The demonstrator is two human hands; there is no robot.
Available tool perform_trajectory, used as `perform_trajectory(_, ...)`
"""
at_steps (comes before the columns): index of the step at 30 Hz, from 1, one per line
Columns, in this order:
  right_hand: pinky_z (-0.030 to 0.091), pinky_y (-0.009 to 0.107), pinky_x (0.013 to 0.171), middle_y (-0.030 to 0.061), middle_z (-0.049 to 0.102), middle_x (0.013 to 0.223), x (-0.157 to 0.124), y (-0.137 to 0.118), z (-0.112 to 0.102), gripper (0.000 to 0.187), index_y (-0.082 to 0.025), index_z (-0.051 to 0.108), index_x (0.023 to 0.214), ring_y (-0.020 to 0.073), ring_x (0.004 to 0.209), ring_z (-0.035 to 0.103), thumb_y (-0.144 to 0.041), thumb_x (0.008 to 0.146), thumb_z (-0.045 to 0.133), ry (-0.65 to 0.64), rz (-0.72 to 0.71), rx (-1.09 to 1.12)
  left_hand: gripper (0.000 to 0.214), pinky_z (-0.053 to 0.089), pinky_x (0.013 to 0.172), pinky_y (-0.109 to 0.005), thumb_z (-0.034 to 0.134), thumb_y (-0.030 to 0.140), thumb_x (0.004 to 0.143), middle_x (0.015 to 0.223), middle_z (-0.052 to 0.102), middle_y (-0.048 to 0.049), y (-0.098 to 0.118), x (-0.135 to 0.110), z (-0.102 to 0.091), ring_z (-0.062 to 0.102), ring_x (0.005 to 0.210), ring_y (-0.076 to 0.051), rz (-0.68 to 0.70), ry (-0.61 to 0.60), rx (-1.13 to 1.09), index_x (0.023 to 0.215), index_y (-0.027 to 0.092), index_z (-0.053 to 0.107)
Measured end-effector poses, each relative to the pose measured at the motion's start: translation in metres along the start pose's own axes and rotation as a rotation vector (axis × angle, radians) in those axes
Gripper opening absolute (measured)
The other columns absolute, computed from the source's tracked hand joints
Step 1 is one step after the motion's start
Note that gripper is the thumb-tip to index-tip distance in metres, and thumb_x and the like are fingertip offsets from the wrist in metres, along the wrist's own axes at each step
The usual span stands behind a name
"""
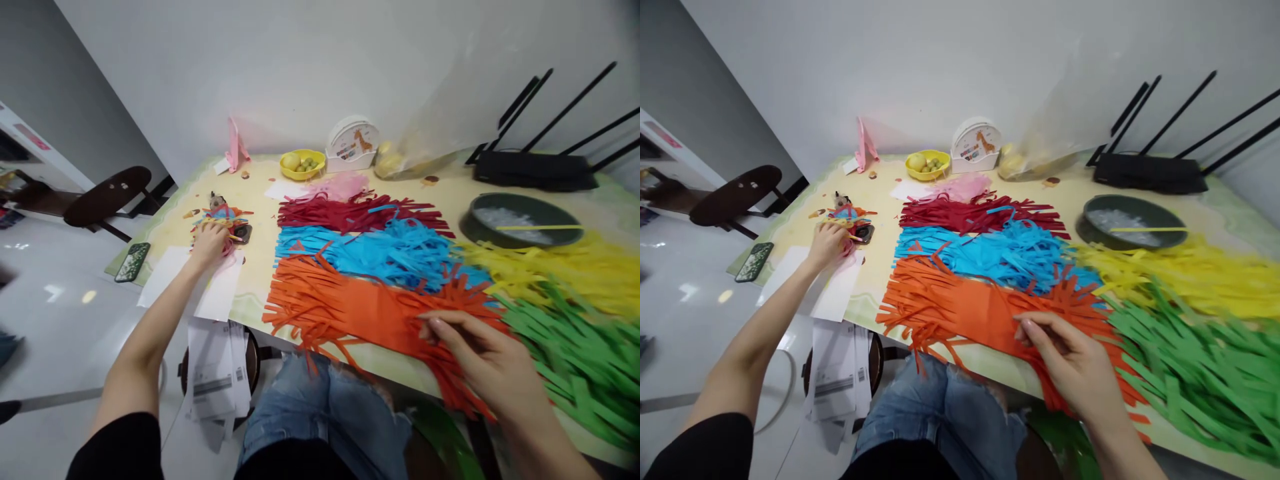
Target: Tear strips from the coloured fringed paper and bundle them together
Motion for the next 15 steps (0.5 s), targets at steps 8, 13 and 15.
perform_trajectory(8, 0.063, 0.04, 0.06, 0.0098, 0.074, 0.07, 0.0, 0.005, 0.007, 0.022, -0.032, 0.076, 0.075, 0.0308, 0.064, 0.073, -0.053, 0.078, 0.074, -0.001, 0.027, 0.033, 0.024, 0.031, 0.109, -0.045, 0.051, 0.024, 0.095, 0.126, 0.069, -0.0136, -0.008, 0.016, 0.007, 0.053, 0.12, -0.029, -0.104, 0.046, -0.011, 0.107, 0.017, 0.07)
perform_trajectory(13, 0.061, 0.039, 0.058, 0.0105, 0.074, 0.069, -0.004, 0.023, -0.023, 0.029, -0.029, 0.077, 0.075, 0.0285, 0.06, 0.071, -0.058, 0.076, 0.075, 0.04, 0.037, -0.016, 0.024, 0.042, 0.102, -0.036, 0.051, 0.026, 0.095, 0.127, 0.069, -0.0118, 0.011, 0.015, 0.014, 0.058, 0.118, -0.023, -0.108, 0.054, -0.052, 0.102, 0.015, 0.071)
perform_trajectory(15, 0.059, 0.038, 0.063, 0.0106, 0.076, 0.074, -0.001, 0.035, -0.054, 0.026, -0.028, 0.078, 0.08, 0.0267, 0.063, 0.072, -0.054, 0.078, 0.075, 0.097, 0.037, -0.102, 0.024, 0.042, 0.104, -0.04, 0.053, 0.03, 0.094, 0.125, 0.07, -0.0107, 0.029, 0.012, -0.001, 0.058, 0.12, -0.025, -0.061, 0.059, -0.066, 0.101, 0.016, 0.071)
Point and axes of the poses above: each hand's wrist, its own x-axis towards the middle knuckle, its own z-axis out of the palm, y = z × x, the point moved 7 cm from there along x, towards the middle knuckle
